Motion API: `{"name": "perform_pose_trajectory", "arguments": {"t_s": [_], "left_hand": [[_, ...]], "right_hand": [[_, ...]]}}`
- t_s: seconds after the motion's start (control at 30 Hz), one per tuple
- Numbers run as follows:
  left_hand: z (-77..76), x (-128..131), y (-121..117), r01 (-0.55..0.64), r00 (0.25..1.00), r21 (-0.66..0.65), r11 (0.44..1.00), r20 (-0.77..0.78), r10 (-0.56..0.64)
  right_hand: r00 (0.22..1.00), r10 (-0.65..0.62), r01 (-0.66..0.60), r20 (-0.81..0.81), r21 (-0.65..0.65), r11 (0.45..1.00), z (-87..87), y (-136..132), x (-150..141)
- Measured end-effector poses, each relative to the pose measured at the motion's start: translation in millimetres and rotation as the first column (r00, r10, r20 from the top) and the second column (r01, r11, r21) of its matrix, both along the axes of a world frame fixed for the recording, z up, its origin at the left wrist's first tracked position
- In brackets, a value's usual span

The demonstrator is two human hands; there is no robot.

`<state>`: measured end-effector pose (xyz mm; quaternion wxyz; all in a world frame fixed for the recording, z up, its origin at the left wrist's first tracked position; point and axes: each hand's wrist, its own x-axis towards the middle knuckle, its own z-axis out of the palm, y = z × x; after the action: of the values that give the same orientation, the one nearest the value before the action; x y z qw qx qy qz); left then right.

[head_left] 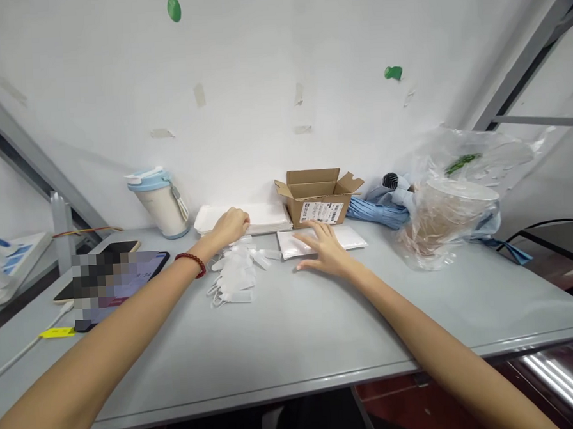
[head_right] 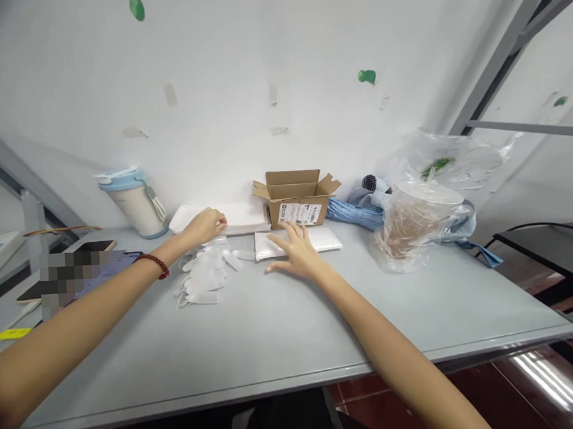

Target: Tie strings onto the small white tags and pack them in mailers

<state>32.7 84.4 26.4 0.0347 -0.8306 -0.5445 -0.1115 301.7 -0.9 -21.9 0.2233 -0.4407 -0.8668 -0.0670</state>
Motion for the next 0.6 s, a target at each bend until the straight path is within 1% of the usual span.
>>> {"name": "perform_pose_trajectory", "arguments": {"t_s": [0.03, 0.13, 0.2, 0.27, 0.37, 0.47, 0.53, 0.6], "left_hand": [[-0.1, 1, 0, -0.002, 1.000, -0.001, 1.000, -0.010, 0.002], [-0.8, 5, -5, -0.016, 0.999, -0.004, 1.000, -0.043, 0.016], [-0.6, 7, -8, -0.037, 0.997, 0.002, 0.999, -0.060, 0.038], [2.7, 6, -10, -0.071, 0.995, 0.013, 0.997, -0.073, 0.072], [17.4, -1, -9, -0.117, 0.989, 0.028, 0.993, -0.090, 0.119], [37.2, -12, -11, -0.139, 0.987, 0.116, 0.983, -0.060, 0.147], [44.8, -17, -21, -0.163, 0.986, 0.175, 0.971, -0.001, 0.166], [43.5, -18, -39, -0.174, 0.985, 0.230, 0.958, 0.055, 0.166]], "right_hand": [[0.999, 0.028, -0.029, 0.028, 0.022, 0.999, 1.0, -5, -7], [0.988, 0.106, -0.109, 0.116, 0.026, 0.994, 0.8, -16, -26], [0.981, 0.126, -0.132, 0.148, 0.037, 0.991, -1.6, -19, -34], [0.980, 0.126, -0.135, 0.155, 0.046, 0.990, -4.2, -21, -38], [0.980, 0.131, -0.135, 0.152, 0.021, 0.991, -6.7, -23, -39], [0.977, 0.159, -0.158, 0.143, -0.020, 0.987, -7.0, -24, -40], [0.976, 0.173, -0.171, 0.133, -0.026, 0.985, -5.6, -24, -40], [0.977, 0.178, -0.180, 0.121, 0.005, 0.984, -1.9, -26, -40]]}}
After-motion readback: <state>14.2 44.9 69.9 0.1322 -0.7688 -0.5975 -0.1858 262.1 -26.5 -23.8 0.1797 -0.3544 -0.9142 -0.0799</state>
